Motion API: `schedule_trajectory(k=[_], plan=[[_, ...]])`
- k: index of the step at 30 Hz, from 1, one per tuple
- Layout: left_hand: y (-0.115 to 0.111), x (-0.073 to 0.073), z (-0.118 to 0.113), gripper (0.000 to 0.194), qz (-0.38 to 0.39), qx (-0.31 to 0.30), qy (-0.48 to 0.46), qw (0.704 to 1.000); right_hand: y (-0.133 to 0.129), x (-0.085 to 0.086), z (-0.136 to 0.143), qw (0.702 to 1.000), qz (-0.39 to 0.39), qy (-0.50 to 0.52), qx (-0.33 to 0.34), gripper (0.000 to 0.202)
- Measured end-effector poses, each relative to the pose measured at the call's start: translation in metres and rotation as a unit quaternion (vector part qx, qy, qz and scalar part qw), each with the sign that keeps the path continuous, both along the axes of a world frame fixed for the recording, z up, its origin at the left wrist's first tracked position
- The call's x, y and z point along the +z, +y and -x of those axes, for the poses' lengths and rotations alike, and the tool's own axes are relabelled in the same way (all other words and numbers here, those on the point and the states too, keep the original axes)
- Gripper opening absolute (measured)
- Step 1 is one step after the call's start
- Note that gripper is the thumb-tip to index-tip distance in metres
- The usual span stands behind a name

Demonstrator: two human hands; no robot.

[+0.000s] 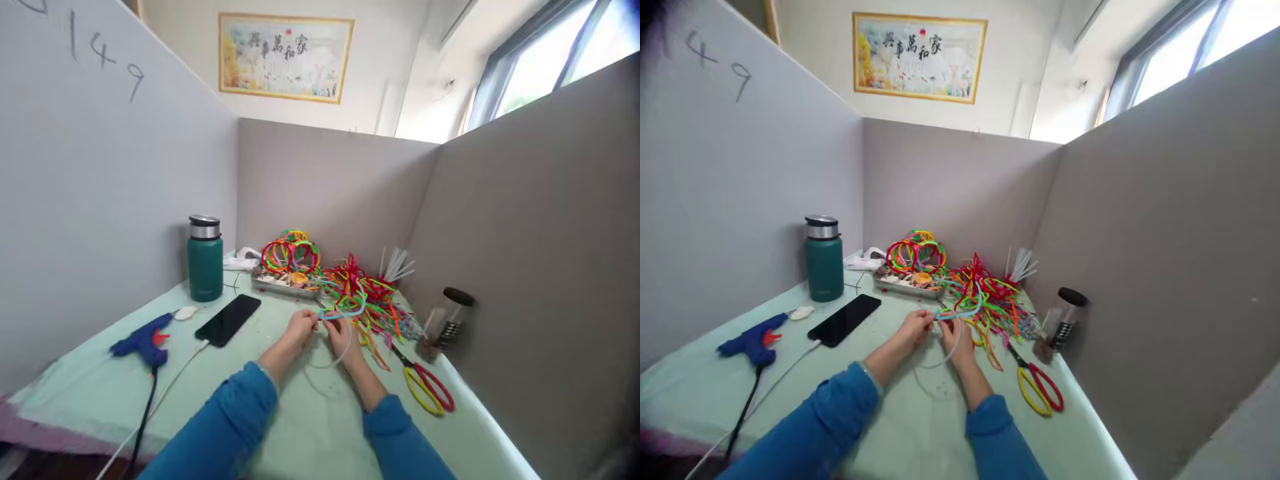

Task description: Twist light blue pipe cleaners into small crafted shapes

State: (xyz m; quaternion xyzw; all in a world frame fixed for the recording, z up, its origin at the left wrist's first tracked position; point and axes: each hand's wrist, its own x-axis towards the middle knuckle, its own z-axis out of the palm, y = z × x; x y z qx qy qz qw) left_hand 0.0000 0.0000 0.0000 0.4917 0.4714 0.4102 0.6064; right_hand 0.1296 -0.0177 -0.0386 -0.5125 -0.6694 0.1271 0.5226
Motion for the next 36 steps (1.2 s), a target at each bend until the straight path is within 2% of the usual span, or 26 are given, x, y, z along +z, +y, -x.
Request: schedule_trajectory(k=[3,6,9,12,16,21,31,36], plan=[[-0.001,0.006,0.006,0.017,0.006,0.021,-0.023,1.0,0.001,0.007,-0.018,0.993,-0.024,-0.024,-0.115,0.027],[-0.001,0.009,0.01,0.019,0.016,0.03,-0.043,0.998,-0.001,0.012,-0.029,0.981,-0.022,-0.075,-0.175,0.026],[-0.001,0.008,0.01,0.015,0.016,0.024,-0.053,0.998,-0.005,0.014,-0.028,0.968,0.041,-0.177,-0.176,0.025],[-0.002,0.005,0.008,0.014,0.018,0.005,-0.05,0.999,-0.01,0.017,-0.017,0.938,0.084,-0.27,-0.198,0.022],[-0.003,0.003,0.006,0.014,0.01,-0.01,-0.039,0.999,-0.013,0.021,-0.005,0.911,0.089,-0.339,-0.216,0.02],[-0.004,0.002,0.005,0.014,0.006,-0.016,-0.027,0.999,-0.011,0.02,0.001,0.895,0.08,-0.368,-0.24,0.019],[-0.002,0.001,0.003,0.013,-0.002,-0.019,-0.02,1.0,0.004,0.013,0.01,0.881,0.09,-0.351,-0.305,0.025],[0.002,-0.003,0.002,0.01,0.007,-0.017,-0.018,1.0,0.012,0.015,0.005,0.875,0.105,-0.372,-0.291,0.025]])
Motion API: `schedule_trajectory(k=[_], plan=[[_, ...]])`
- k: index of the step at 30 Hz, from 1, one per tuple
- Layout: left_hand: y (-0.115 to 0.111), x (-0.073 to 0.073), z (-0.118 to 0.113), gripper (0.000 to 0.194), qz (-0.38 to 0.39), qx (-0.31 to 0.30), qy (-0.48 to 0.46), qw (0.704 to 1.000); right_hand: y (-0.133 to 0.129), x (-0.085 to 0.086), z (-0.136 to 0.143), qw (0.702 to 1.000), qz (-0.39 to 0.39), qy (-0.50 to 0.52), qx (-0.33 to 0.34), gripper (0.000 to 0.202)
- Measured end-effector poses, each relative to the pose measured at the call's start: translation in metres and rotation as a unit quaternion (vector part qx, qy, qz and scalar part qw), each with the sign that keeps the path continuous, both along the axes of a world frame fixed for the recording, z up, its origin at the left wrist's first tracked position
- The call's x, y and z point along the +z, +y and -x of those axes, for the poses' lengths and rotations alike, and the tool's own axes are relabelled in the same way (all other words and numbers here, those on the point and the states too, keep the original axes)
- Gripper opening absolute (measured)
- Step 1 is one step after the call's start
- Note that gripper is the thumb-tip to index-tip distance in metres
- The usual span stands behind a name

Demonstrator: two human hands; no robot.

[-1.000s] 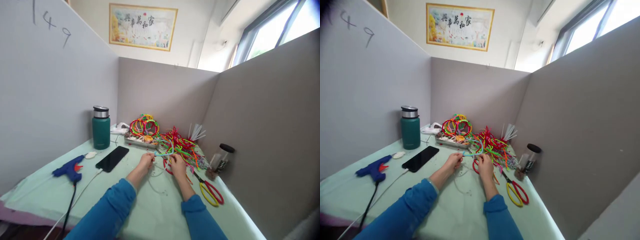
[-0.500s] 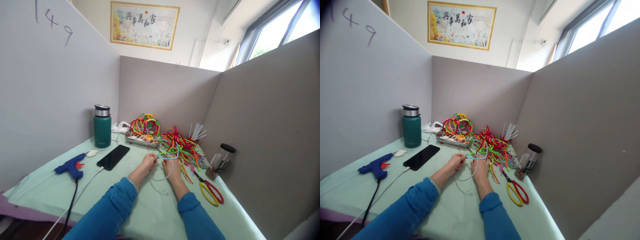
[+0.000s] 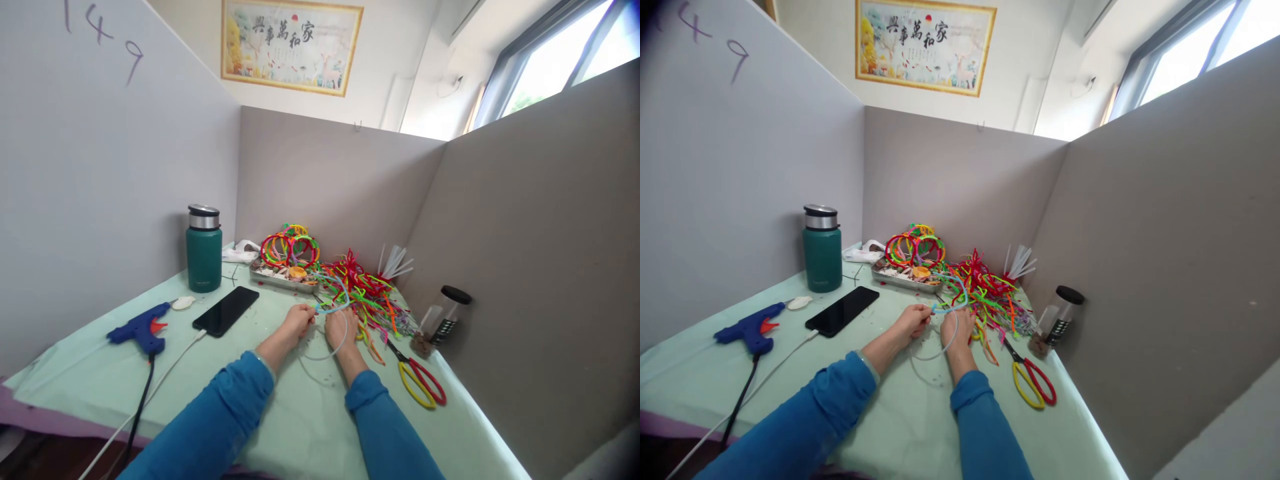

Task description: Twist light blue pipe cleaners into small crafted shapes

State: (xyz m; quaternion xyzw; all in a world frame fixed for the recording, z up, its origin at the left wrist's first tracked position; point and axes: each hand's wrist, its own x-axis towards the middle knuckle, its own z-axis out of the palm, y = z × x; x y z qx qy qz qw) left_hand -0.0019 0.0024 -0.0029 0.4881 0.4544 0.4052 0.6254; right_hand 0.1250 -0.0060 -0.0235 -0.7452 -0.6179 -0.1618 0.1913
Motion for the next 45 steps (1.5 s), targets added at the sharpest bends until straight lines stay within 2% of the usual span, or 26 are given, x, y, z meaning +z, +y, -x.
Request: schedule_trajectory(k=[3,7,15,21,23,32,45], plan=[[0.001,-0.001,-0.001,0.011,0.001,-0.001,0.002,1.0,0.001,-0.001,-0.006,0.998,-0.004,-0.033,0.047,0.023],[-0.003,0.001,0.0,0.016,-0.006,-0.007,0.004,1.0,0.002,-0.001,-0.013,0.998,-0.002,-0.041,0.048,0.022],[-0.005,0.003,-0.002,0.022,0.002,-0.015,0.004,1.0,-0.001,-0.001,-0.029,0.997,-0.005,0.064,0.048,0.025],[-0.004,0.002,-0.002,0.021,0.005,-0.015,-0.001,1.0,-0.006,-0.002,-0.037,0.982,0.003,0.101,0.161,0.021],[-0.004,0.003,-0.001,0.02,0.004,-0.015,0.0,1.0,-0.007,-0.003,-0.038,0.978,0.003,0.105,0.18,0.02],[-0.007,0.006,0.0,0.017,-0.007,-0.012,0.002,1.0,-0.014,-0.007,-0.031,0.982,-0.001,0.109,0.155,0.021],[-0.007,0.006,0.0,0.024,-0.002,-0.01,0.01,1.0,-0.004,-0.01,-0.023,0.992,-0.01,0.066,0.11,0.014]])
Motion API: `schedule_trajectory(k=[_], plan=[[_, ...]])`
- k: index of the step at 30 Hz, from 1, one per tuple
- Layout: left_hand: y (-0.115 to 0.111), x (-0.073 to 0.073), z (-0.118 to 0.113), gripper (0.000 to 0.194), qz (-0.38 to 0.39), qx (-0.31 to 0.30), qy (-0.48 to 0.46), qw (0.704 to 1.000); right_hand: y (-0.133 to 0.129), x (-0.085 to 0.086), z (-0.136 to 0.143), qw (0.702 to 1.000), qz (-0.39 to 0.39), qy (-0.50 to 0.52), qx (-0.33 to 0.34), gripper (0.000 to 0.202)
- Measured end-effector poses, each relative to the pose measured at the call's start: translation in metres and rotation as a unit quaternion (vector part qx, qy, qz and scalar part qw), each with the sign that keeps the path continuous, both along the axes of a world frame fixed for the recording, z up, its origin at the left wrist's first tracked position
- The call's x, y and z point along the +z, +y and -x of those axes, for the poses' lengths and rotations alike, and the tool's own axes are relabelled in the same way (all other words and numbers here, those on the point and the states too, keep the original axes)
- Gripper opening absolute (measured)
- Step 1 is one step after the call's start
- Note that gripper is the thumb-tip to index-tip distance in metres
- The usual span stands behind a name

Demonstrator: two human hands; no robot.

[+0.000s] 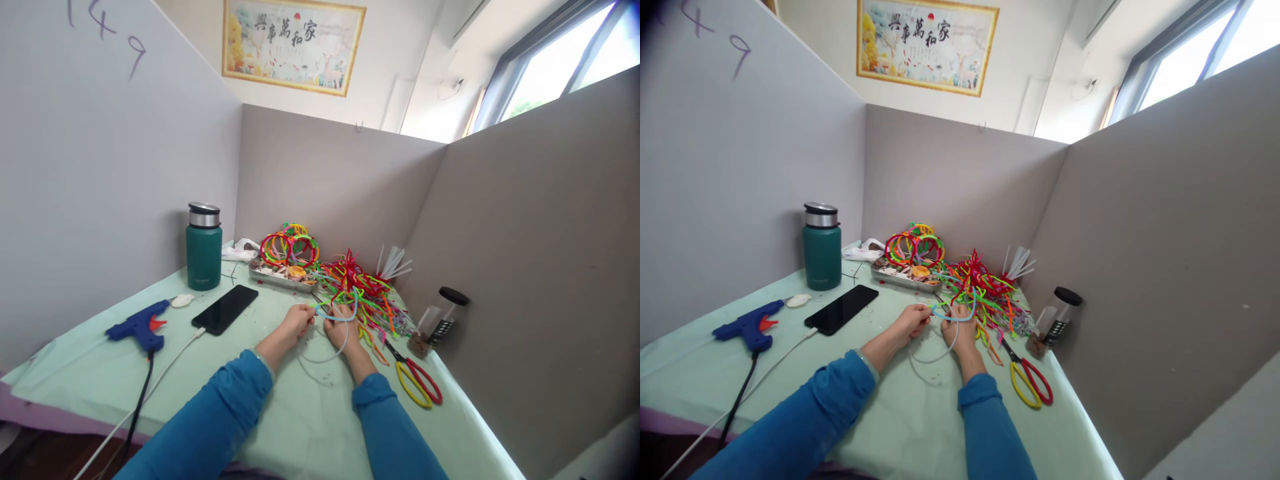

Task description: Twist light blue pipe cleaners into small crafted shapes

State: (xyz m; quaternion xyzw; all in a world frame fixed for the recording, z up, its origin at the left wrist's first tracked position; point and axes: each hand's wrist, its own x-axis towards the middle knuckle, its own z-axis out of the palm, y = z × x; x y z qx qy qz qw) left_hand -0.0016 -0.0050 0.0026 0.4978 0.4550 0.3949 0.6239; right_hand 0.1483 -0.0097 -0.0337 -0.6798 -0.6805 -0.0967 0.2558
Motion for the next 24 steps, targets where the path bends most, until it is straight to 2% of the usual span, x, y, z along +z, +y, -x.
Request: schedule_trajectory(k=[15,24], plan=[[-0.0002,-0.0004,0.0006,0.024,-0.003,-0.004,-0.007,1.0,0.0035,-0.0017,-0.0003,0.999,-0.015,-0.032,0.013,0.011],[0.0005,0.0,-0.0012,0.019,0.005,0.001,-0.006,1.0,-0.0046,0.0,-0.0067,0.997,-0.038,0.034,0.062,0.013]])
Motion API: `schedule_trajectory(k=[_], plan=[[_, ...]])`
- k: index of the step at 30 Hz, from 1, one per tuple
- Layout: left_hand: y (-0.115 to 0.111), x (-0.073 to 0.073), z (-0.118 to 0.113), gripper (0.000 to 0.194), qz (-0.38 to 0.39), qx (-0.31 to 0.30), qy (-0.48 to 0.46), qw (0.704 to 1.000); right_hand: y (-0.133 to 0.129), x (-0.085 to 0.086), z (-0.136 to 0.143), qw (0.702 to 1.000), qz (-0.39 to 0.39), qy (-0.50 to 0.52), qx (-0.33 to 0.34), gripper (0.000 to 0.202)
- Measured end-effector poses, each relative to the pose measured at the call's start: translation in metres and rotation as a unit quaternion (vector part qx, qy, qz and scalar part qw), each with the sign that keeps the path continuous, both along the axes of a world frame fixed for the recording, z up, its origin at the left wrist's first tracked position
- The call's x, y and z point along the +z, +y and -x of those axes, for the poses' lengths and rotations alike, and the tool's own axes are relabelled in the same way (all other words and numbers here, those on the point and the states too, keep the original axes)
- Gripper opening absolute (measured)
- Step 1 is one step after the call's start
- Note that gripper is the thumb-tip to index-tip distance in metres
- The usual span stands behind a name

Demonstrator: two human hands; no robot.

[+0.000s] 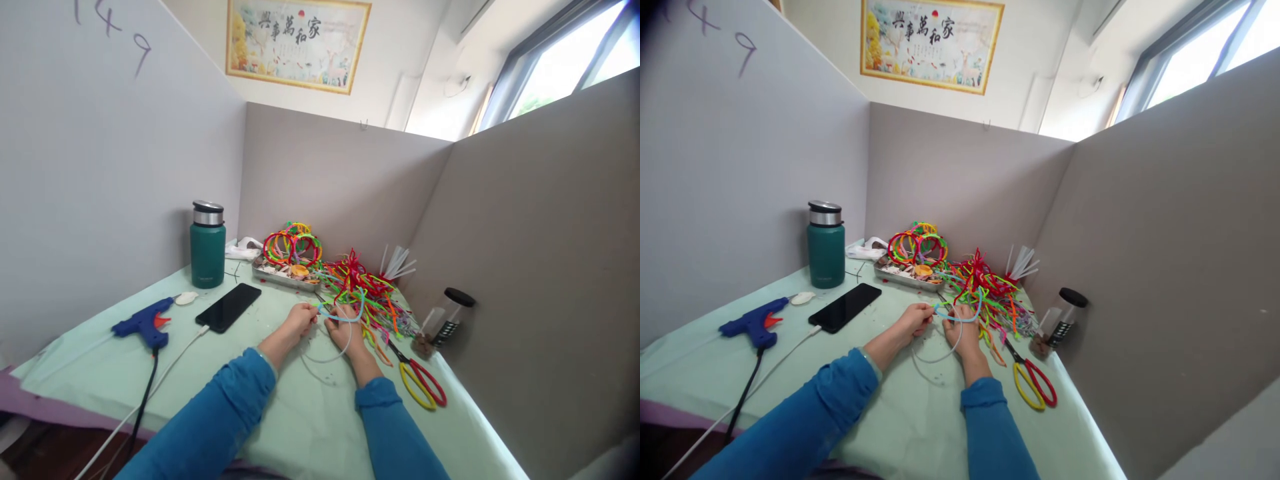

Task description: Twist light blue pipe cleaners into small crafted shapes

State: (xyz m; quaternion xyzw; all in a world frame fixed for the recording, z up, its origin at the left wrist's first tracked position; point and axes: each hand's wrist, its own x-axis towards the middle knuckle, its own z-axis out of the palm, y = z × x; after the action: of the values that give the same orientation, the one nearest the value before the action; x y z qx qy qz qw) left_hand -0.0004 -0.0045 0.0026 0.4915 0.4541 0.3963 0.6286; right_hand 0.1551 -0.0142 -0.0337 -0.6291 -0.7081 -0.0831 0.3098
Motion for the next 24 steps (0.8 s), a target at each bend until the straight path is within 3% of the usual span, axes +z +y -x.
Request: schedule_trajectory(k=[10,24], plan=[[-0.0009,0.0002,0.0022,0.018,-0.004,-0.001,-0.001,1.0,0.0046,-0.0033,0.0036,0.998,-0.007,-0.056,-0.029,0.012],[-0.0011,-0.0007,0.0023,0.02,-0.009,-0.008,0.006,1.0,0.0076,-0.0077,0.0022,0.998,-0.069,0.001,0.011,0.005]])
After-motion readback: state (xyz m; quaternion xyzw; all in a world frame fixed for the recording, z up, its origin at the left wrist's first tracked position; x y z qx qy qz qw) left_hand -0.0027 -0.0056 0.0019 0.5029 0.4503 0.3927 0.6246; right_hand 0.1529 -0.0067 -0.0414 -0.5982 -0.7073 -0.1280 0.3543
